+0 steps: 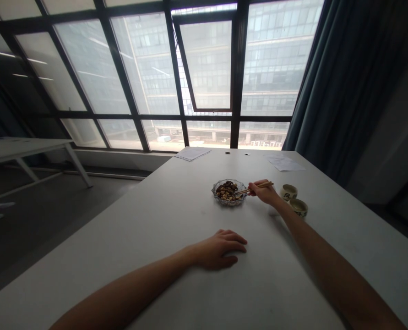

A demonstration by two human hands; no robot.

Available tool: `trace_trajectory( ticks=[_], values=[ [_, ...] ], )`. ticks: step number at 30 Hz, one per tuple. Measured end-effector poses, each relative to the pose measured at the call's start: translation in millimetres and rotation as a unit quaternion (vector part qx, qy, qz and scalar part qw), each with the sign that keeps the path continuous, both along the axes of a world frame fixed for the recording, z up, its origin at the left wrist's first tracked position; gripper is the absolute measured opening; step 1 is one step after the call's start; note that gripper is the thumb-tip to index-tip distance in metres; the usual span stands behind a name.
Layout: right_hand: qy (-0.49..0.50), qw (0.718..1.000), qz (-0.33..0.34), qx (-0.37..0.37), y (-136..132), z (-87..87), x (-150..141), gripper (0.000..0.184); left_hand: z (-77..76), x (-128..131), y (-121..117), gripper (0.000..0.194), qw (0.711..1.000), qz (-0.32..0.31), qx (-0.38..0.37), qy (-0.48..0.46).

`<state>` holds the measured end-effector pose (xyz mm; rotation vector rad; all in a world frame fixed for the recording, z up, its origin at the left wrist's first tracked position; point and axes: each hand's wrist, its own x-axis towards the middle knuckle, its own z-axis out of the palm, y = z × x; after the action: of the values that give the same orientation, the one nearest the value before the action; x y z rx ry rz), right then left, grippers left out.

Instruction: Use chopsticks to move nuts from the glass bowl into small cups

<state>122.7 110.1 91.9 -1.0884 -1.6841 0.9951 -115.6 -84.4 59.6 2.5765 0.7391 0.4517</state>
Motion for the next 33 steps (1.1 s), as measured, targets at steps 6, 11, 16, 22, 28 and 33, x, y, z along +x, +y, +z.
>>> trace_trajectory(
  ticks=[6,11,16,22,28,33],
  values=[
    [0.000,1.000,0.011,0.008,2.6,-3.4,0.2,0.032,1.2,-0.3,-0.5,0.040,1.000,0.001,-0.004,0.000],
    [0.006,1.000,0.018,0.003,3.5,-5.5,-0.7,0.028,1.2,0.2,-0.1,0.039,1.000,-0.002,-0.004,-0.001],
    [0.024,0.999,-0.005,-0.020,2.8,-4.7,-2.5,0.022,0.5,0.7,0.2,0.039,1.000,-0.002,0.000,-0.001],
    [0.067,0.997,-0.013,-0.047,1.7,-3.9,-4.8,0.022,-1.9,0.2,0.0,0.039,1.000,0.004,0.006,-0.001],
    [0.104,0.993,-0.030,-0.057,-1.7,-3.3,-8.6,0.026,-3.9,0.3,1.1,0.039,1.000,0.004,0.012,-0.006],
    [0.126,0.988,-0.060,-0.069,-5.7,2.7,-10.3,0.028,-3.7,0.3,0.5,0.037,1.000,0.003,0.010,-0.006]
  ],
)
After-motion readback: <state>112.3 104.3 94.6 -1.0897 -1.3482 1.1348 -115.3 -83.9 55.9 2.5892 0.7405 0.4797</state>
